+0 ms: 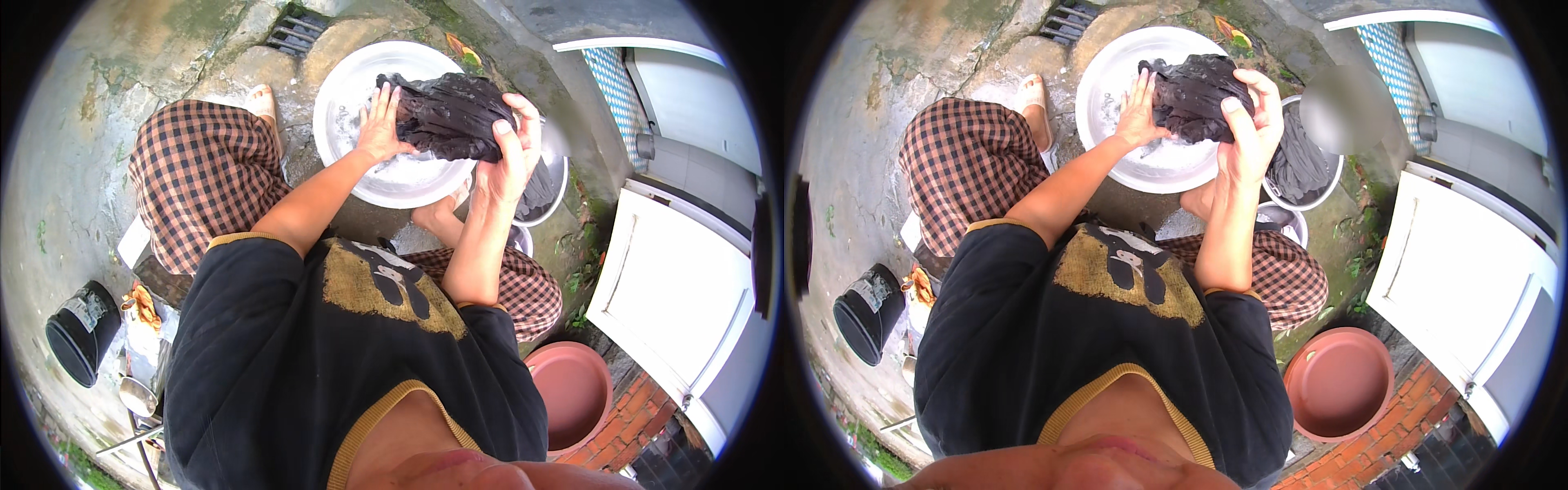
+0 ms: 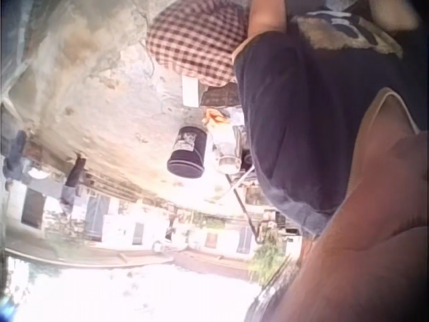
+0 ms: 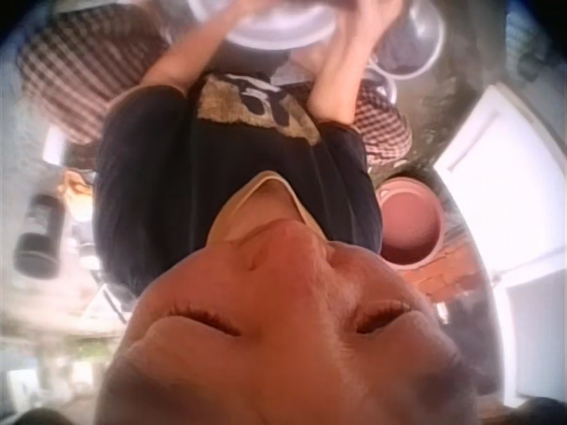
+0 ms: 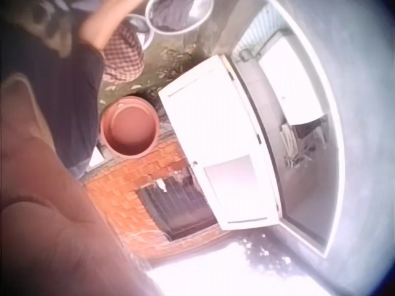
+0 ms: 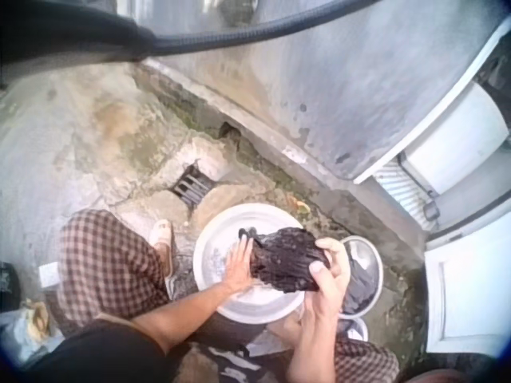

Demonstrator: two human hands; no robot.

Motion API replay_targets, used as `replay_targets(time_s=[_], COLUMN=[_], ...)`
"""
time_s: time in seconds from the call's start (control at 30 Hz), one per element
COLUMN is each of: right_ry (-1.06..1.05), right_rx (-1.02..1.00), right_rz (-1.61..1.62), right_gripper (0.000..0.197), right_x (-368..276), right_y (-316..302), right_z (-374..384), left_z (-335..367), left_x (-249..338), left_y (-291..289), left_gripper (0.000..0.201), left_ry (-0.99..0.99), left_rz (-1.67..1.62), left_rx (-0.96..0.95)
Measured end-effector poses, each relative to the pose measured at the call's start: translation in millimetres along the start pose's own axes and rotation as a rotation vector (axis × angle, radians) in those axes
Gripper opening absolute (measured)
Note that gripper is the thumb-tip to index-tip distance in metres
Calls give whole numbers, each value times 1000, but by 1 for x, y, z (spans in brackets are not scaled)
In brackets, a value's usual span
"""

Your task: The person washes clothes in a bucket of soapy water by hand, scrubbing and wringing out a striped shirt, a grey shirt, a black garment, and two cloths. They then use a brush to scrub a yellow cloth over the bucket.

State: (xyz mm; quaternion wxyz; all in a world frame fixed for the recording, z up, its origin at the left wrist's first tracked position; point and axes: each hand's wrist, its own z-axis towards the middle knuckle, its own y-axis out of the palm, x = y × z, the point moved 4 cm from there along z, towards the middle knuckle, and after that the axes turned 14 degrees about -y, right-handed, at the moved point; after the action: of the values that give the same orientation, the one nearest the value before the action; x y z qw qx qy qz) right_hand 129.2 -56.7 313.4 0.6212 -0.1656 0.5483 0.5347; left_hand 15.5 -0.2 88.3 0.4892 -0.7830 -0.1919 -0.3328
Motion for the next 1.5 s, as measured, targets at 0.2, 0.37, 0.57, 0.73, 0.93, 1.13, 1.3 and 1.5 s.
replay_targets(time_s=[0.2,0.37,0.57,0.73,0.93,1.13,1.3,1.5], right_ry=[-139,-113,549,500,277,343,275,49], right_rx=[-175,156,415,453,469,506,496,332], right_rz=[69,70,378,778,578,575,433,2], right_gripper=[52,39,46,49,53,53,39,30], right_x=[-48,-2,155,176,159,146,130,86], right_y=[29,-66,-119,-76,-74,-78,-104,-125], right_z=[-18,5,-67,-78,-75,-62,-35,-7], left_z=[10,38,35,12,-18,7,28,9], left_x=[22,9,40,63,88,52,2,-10], left_y=[-25,-56,-62,-58,-28,-20,-34,-33], left_gripper=[64,20,15,19,41,36,44,89], left_ry=[160,-60,-139,-168,-257,-211,-48,-203], left_rz=[-278,-952,-1851,-1764,-1901,-1965,-1223,-640], left_rx=[317,286,-109,-150,-598,-626,-116,-1017])
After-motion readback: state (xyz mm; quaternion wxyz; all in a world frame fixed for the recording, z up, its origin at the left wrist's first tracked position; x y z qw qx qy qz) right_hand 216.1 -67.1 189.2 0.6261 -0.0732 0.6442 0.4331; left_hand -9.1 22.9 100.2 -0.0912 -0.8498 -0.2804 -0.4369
